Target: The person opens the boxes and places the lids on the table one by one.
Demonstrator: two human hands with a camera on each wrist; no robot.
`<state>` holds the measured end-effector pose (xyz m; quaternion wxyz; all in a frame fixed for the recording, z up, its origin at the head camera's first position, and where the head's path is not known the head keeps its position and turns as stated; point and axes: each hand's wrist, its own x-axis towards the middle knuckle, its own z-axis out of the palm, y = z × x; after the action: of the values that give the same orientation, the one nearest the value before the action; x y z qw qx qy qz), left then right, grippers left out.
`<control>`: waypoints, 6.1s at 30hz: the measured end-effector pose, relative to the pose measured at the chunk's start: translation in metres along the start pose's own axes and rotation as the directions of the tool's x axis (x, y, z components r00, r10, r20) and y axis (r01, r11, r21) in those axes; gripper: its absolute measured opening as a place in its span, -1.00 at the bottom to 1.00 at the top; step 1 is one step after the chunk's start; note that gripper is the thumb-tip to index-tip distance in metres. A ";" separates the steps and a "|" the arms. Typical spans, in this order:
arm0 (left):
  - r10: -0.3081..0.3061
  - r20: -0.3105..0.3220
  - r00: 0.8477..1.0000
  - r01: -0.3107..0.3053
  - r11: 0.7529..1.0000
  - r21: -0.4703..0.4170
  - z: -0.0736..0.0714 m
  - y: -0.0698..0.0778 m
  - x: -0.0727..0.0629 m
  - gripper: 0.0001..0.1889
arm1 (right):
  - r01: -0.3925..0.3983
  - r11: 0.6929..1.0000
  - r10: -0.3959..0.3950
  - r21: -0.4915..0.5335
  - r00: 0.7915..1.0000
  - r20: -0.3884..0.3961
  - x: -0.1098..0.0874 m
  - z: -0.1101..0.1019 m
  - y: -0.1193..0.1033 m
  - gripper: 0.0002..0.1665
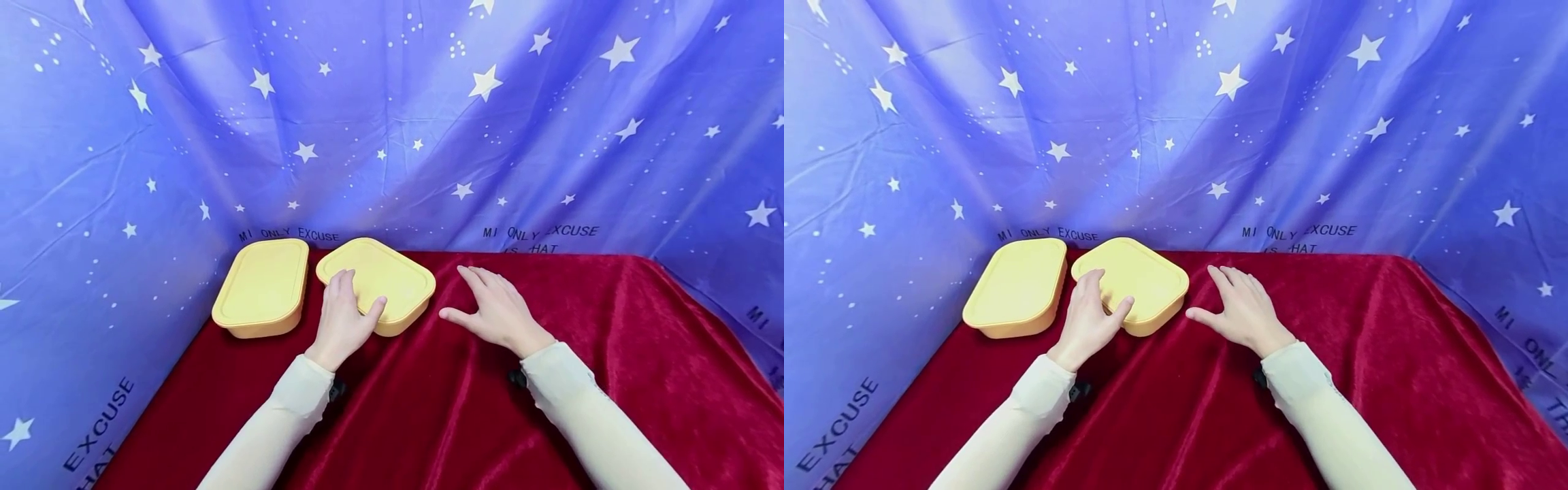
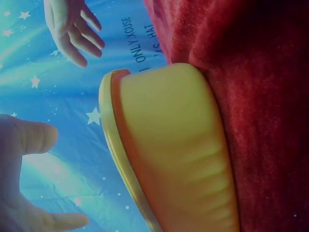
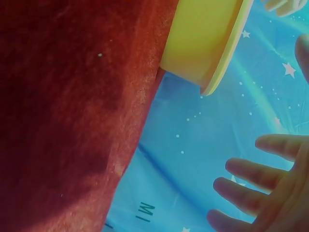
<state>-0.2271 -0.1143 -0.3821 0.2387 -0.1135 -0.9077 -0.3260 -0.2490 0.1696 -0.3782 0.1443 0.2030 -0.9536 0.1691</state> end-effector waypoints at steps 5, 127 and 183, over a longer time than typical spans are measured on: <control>-0.067 0.016 0.998 0.067 0.998 0.003 -0.001 -0.002 0.000 -0.24 | -0.018 1.000 0.017 0.018 0.999 0.033 0.011 0.005 -0.002 0.19; -0.614 0.304 0.728 0.606 0.370 -0.704 0.021 -0.018 0.004 -0.41 | -0.456 0.497 0.382 0.739 0.879 0.285 0.045 0.051 -0.026 -0.57; -0.589 0.270 0.762 0.551 0.372 -0.747 0.026 -0.018 0.002 -0.35 | -0.443 0.543 0.374 0.714 0.888 0.266 0.041 0.046 -0.034 -0.55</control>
<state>-0.2450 -0.1116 -0.4082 0.0544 0.1198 -0.6415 -0.7558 -0.2793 0.1088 -0.3964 -0.0366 0.0234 -0.8192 0.5718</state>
